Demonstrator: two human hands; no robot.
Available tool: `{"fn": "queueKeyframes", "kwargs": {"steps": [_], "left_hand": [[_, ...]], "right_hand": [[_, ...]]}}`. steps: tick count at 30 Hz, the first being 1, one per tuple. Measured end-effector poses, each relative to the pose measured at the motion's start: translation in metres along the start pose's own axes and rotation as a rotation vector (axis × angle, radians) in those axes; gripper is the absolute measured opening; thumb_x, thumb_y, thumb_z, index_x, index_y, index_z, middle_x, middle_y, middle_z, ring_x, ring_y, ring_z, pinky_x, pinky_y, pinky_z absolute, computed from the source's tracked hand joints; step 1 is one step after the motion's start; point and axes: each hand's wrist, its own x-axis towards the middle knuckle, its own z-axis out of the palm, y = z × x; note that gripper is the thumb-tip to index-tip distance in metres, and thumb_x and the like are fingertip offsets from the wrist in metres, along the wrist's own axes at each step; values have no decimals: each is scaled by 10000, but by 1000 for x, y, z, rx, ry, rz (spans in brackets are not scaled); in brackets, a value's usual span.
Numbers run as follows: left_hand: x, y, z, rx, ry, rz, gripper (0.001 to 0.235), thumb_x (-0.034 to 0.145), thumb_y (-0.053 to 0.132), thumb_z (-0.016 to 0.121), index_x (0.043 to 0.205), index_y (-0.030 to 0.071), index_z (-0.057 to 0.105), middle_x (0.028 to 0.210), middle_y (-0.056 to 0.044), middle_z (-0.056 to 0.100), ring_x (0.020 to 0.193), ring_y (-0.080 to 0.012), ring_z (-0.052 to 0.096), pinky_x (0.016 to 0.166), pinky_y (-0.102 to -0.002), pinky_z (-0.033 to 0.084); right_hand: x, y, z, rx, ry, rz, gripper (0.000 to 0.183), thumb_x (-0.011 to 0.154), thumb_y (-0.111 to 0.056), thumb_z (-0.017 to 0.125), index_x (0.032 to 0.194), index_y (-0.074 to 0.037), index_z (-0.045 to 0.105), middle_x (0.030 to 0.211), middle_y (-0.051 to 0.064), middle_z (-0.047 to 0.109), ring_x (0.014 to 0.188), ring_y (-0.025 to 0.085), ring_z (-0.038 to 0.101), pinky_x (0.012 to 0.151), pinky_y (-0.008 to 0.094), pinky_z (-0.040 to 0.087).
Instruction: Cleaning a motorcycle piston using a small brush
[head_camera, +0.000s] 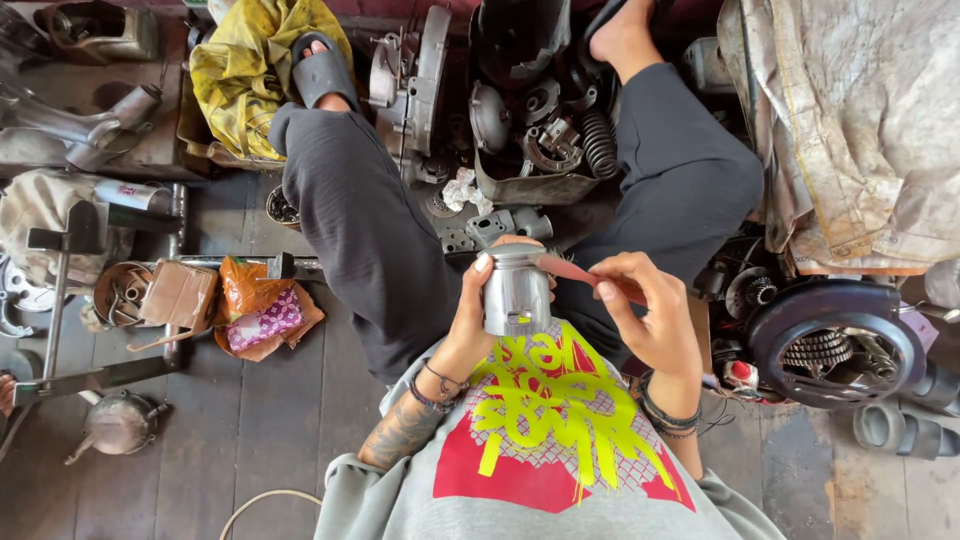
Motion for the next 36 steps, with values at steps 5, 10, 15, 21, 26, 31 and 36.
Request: {"fn": "queueKeyframes", "kwargs": {"steps": [5, 10, 15, 21, 26, 31, 36], "left_hand": [[-3, -13, -10, -34, 2, -7, 662, 1003, 551, 349, 1262, -9, 587, 864, -211, 699, 735, -198, 738, 662, -323, 613], [-1, -11, -8, 27, -13, -35, 677, 1003, 587, 321, 1235, 16, 603, 851, -193, 708, 771, -202, 753, 659, -316, 611], [2, -12, -5, 8, -12, -12, 704, 993, 597, 357, 1205, -28, 600, 828, -214, 704, 753, -224, 756, 626, -324, 608], [2, -12, -4, 12, -1, -9, 703, 988, 589, 361, 1206, -35, 600, 822, -213, 703, 756, -230, 758, 626, -336, 615], [4, -15, -6, -12, -11, 0, 695, 981, 587, 385, 1213, -36, 587, 831, -205, 714, 764, -220, 763, 642, -324, 620], [-1, -26, -14, -43, -15, 11, 706, 973, 577, 422, 1206, -73, 570, 851, -264, 706, 748, -260, 755, 627, -364, 616], [-8, -22, -14, 107, -22, 53, 667, 962, 554, 444, 1170, -47, 647, 904, -189, 671, 789, -185, 666, 657, -293, 548]], "right_hand": [[-1, -3, -13, -20, -107, -31, 120, 957, -40, 640, 1048, -12, 713, 719, 95, 705, 572, 160, 670, 522, 288, 543], [1, 3, -9, -14, -65, -25, 125, 955, -40, 657, 1062, -16, 717, 713, 87, 715, 561, 127, 644, 505, 255, 496], [3, 6, -5, -7, -52, -18, 129, 948, -50, 673, 1065, -18, 718, 705, 82, 714, 542, 107, 601, 494, 248, 471], [4, 5, -4, 18, -79, -24, 117, 948, -44, 666, 1052, -18, 712, 711, 86, 718, 521, 137, 612, 477, 262, 458], [3, 8, -5, 45, -100, -28, 107, 948, -50, 662, 1043, -26, 703, 699, 77, 716, 514, 126, 590, 480, 262, 453], [1, 21, -10, 53, -76, -20, 93, 947, -77, 672, 1007, -27, 722, 689, 64, 705, 499, 120, 590, 459, 250, 453], [-3, 10, -6, 134, -146, -12, 150, 960, -165, 655, 961, -38, 736, 634, 50, 693, 467, 78, 514, 435, 241, 409]]}}
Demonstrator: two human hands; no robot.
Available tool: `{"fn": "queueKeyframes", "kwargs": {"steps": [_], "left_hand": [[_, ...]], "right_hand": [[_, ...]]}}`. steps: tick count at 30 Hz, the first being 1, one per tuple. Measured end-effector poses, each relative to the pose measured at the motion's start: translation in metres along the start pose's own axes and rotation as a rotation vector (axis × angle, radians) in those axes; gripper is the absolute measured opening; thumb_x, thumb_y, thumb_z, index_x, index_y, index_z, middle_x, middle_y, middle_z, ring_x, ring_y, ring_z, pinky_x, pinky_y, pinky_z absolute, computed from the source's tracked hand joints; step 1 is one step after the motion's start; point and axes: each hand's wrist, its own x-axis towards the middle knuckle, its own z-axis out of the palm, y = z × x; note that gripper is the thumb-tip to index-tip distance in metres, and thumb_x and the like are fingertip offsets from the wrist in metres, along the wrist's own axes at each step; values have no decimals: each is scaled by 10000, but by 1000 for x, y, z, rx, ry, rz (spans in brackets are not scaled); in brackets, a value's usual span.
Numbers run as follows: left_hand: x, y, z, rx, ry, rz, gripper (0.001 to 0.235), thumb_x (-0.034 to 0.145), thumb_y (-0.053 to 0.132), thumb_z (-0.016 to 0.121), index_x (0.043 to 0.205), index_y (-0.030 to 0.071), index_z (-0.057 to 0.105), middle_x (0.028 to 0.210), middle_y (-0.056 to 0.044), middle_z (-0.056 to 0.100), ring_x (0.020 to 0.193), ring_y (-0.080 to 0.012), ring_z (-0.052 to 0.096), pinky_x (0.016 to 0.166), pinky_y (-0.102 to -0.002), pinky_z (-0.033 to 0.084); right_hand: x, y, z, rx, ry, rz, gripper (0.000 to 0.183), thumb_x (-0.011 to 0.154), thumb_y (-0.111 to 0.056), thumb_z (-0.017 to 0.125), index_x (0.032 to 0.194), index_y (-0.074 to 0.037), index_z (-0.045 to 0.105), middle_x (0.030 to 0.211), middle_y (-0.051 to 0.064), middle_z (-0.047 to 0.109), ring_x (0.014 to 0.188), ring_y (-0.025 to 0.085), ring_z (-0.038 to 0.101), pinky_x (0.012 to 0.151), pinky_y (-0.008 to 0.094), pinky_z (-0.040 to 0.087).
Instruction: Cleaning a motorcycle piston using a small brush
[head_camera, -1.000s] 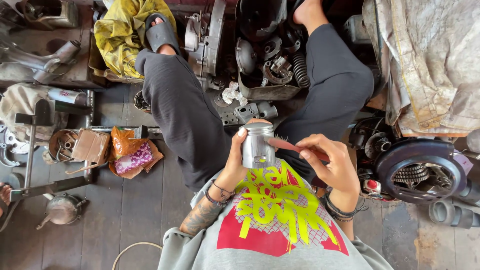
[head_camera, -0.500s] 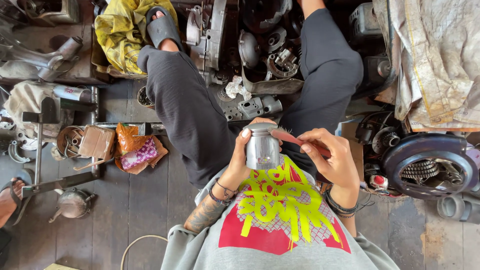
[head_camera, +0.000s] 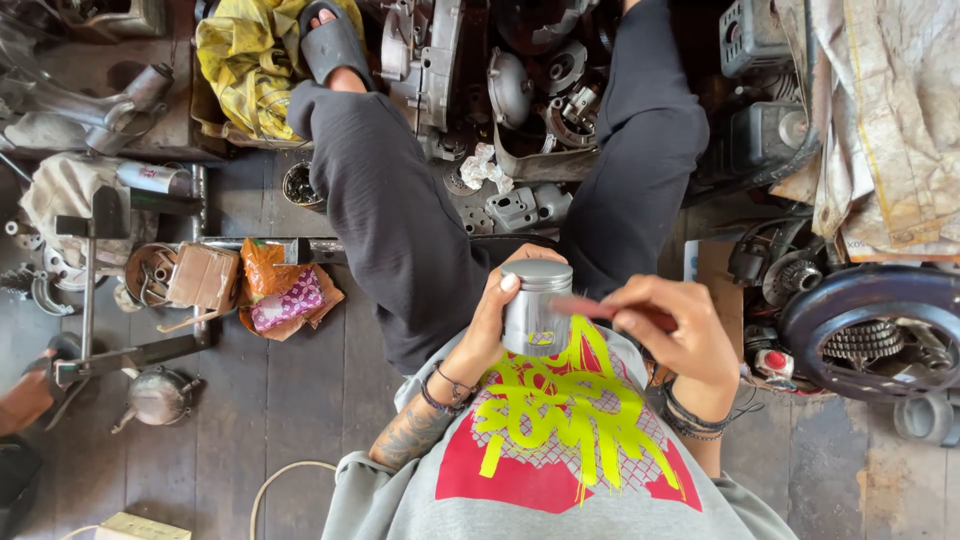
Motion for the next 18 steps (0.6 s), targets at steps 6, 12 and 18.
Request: {"fn": "queueKeyframes", "kwargs": {"steps": [6, 12, 18], "left_hand": [[2, 15, 8, 41, 6, 32, 674, 974, 544, 413, 1181, -44, 667, 917, -142, 634, 791, -156, 610, 695, -282, 509], [1, 11, 11, 38, 5, 3, 652, 978, 537, 434, 1168, -35, 680, 937, -135, 645, 809, -157, 608, 708, -277, 476], [4, -3, 4, 59, -17, -39, 645, 992, 534, 429, 1181, -32, 675, 922, -133, 650, 811, -149, 602, 709, -275, 482]], "right_hand": [[-4, 21, -5, 7, 4, 46, 133, 950, -99, 646, 995, -9, 734, 649, 78, 703, 485, 102, 586, 421, 244, 431], [-8, 25, -6, -26, -2, 10, 102, 914, -36, 677, 992, -8, 736, 634, 61, 700, 457, 94, 560, 397, 236, 422], [-6, 23, -8, 81, -37, -33, 90, 907, -59, 675, 935, -10, 744, 595, 45, 694, 442, 68, 467, 378, 201, 373]]}}
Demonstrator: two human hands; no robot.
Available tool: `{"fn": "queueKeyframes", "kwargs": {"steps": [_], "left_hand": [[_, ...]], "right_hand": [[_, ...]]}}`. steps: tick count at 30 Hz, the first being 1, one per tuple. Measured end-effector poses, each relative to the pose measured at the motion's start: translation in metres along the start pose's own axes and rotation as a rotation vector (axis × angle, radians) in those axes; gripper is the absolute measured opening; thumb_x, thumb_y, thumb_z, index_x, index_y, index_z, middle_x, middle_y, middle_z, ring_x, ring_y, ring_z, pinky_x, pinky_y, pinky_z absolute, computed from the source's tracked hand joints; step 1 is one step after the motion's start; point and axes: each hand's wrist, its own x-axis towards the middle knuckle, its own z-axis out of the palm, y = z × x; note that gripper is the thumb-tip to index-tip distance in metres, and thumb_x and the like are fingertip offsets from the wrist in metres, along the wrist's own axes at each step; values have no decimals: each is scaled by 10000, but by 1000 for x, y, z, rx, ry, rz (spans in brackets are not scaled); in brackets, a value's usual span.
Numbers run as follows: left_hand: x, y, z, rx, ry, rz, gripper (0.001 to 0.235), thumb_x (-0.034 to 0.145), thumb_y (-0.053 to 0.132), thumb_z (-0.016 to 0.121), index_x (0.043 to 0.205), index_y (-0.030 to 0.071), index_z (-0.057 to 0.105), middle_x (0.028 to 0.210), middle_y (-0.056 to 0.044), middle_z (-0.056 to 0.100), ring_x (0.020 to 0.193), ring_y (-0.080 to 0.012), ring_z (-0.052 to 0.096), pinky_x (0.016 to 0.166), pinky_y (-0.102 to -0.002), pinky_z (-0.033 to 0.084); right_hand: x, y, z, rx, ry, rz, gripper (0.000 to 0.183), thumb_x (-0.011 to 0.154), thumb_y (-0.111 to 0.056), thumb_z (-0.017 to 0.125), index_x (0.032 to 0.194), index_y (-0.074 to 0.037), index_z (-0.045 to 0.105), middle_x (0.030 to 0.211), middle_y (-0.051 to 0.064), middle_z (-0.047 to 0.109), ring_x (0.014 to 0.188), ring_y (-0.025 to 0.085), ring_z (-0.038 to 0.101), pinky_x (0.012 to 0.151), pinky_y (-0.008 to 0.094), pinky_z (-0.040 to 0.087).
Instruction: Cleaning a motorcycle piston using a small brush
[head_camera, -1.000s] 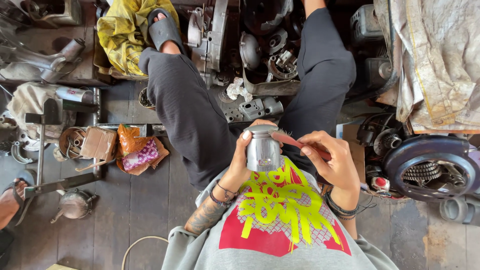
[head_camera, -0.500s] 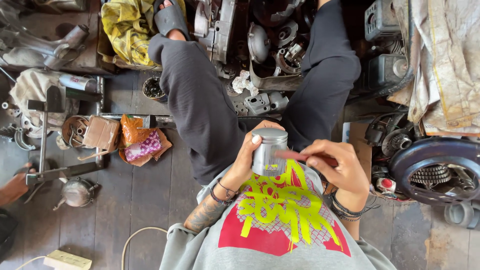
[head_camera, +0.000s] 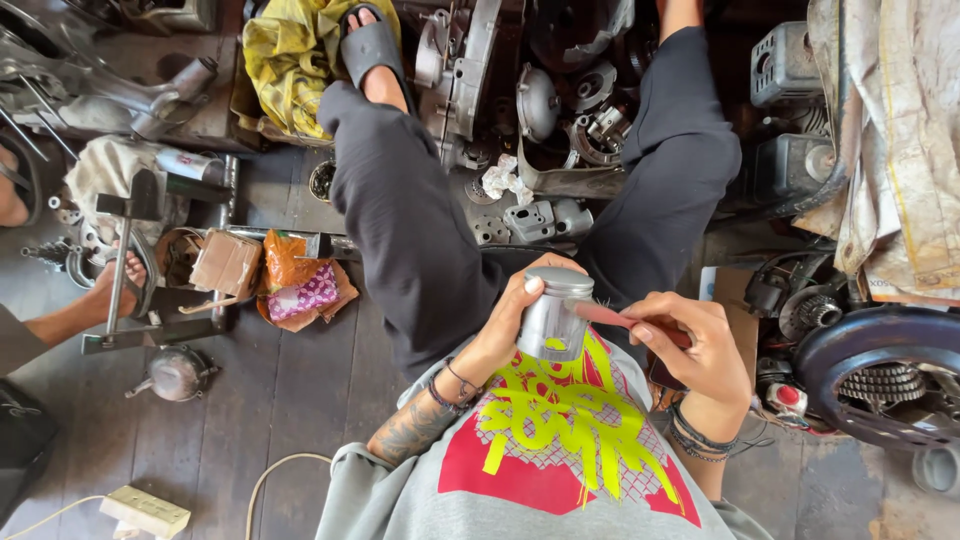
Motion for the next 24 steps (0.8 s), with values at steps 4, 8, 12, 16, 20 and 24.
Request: {"fn": "queueKeyframes", "kwargs": {"steps": [4, 8, 12, 16, 20, 24], "left_hand": [[2, -3, -5, 1, -1, -23, 638, 993, 532, 431, 1186, -25, 675, 932, -128, 656, 814, -138, 603, 697, -271, 487], [3, -7, -10, 7, 6, -20, 621, 1008, 521, 418, 1190, -13, 676, 929, -129, 653, 813, -136, 612, 692, -267, 503], [3, -9, -11, 10, -3, -32, 609, 1016, 508, 409, 1188, -13, 673, 925, -133, 652, 811, -142, 613, 681, -274, 508], [7, -13, -13, 6, -18, -38, 604, 1011, 503, 412, 1181, -11, 679, 913, -138, 649, 798, -143, 625, 653, -274, 523], [7, -16, -14, -3, -11, -41, 585, 1023, 483, 410, 1182, -11, 681, 897, -135, 650, 787, -142, 635, 634, -275, 538], [3, -16, -11, 8, 5, -49, 578, 1028, 483, 410, 1179, -2, 685, 896, -136, 653, 793, -143, 631, 634, -281, 543]], "right_hand": [[4, 2, 4, 14, 8, -12, 92, 905, -50, 672, 936, 7, 738, 590, 54, 687, 436, 71, 456, 376, 210, 368], [6, 3, 5, 2, -4, -19, 99, 921, -60, 663, 944, 3, 736, 601, 55, 691, 442, 72, 453, 380, 215, 365], [7, 2, 5, 2, -6, -6, 95, 909, -42, 664, 950, 9, 734, 596, 62, 690, 428, 62, 433, 373, 209, 350], [8, 1, 4, 7, 11, -1, 97, 898, -26, 669, 952, 15, 737, 594, 71, 691, 426, 67, 458, 371, 211, 355], [9, 2, 4, -5, 8, -3, 91, 904, -40, 676, 950, 11, 736, 606, 70, 697, 428, 70, 456, 371, 214, 357], [5, 6, 4, 1, -9, 18, 106, 902, -37, 676, 964, 18, 741, 609, 79, 696, 441, 74, 479, 383, 213, 368]]}}
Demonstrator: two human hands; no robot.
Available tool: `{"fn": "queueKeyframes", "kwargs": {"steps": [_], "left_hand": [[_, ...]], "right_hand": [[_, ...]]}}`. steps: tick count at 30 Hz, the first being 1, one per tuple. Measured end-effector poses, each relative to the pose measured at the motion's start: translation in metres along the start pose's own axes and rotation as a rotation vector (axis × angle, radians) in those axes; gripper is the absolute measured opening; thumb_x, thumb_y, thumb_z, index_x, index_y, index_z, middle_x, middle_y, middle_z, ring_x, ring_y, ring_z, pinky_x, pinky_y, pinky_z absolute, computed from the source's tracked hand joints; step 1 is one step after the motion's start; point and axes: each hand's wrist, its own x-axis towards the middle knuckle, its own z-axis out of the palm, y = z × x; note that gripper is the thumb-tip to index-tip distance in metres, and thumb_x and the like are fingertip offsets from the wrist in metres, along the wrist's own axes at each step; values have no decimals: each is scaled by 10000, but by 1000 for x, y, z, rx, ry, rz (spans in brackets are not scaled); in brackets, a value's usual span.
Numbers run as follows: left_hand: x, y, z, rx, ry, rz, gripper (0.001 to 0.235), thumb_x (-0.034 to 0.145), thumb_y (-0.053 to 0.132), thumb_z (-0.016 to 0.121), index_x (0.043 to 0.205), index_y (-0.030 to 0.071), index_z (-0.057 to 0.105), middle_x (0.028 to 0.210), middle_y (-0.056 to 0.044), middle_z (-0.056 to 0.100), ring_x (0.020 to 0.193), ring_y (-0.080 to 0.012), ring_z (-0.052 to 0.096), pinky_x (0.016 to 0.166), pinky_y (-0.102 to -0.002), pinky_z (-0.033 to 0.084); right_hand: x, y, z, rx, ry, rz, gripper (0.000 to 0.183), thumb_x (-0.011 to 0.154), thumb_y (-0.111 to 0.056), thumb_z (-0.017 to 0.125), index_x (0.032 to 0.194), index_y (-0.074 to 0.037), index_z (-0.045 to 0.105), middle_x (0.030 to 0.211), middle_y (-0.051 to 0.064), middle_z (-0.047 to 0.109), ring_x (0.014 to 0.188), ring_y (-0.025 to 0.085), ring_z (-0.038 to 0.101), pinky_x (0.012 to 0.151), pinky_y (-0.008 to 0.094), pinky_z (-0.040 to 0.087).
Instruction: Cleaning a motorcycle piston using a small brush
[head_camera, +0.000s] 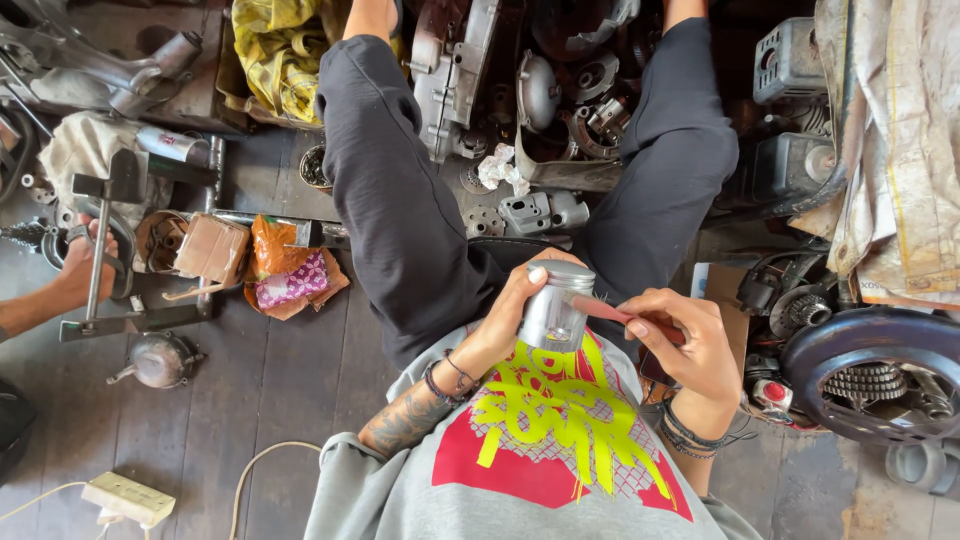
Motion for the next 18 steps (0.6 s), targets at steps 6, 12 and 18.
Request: {"fn": "queueKeyframes", "kwargs": {"steps": [6, 12, 18], "left_hand": [[3, -3, 1, -21, -17, -18, 580, 1017, 481, 413, 1176, -9, 682, 874, -135, 639, 765, -142, 635, 612, -284, 554], [3, -6, 1, 1, -16, -31, 586, 1021, 496, 414, 1176, 3, 690, 876, -120, 635, 784, -132, 636, 618, -285, 556], [1, -3, 4, 0, 10, -57, 536, 1028, 449, 427, 1158, 6, 700, 840, -113, 626, 776, -133, 637, 611, -306, 574]], "right_hand": [[1, -2, -1, 10, 30, -12, 104, 892, -8, 671, 958, 26, 743, 602, 80, 693, 438, 86, 493, 382, 212, 374], [-1, 1, -3, 11, 26, -16, 107, 892, -19, 678, 964, 26, 743, 603, 80, 692, 447, 89, 511, 391, 227, 391], [-3, 3, -2, 27, 33, -16, 105, 892, -16, 679, 963, 23, 745, 602, 78, 690, 454, 95, 519, 392, 227, 408]]}}
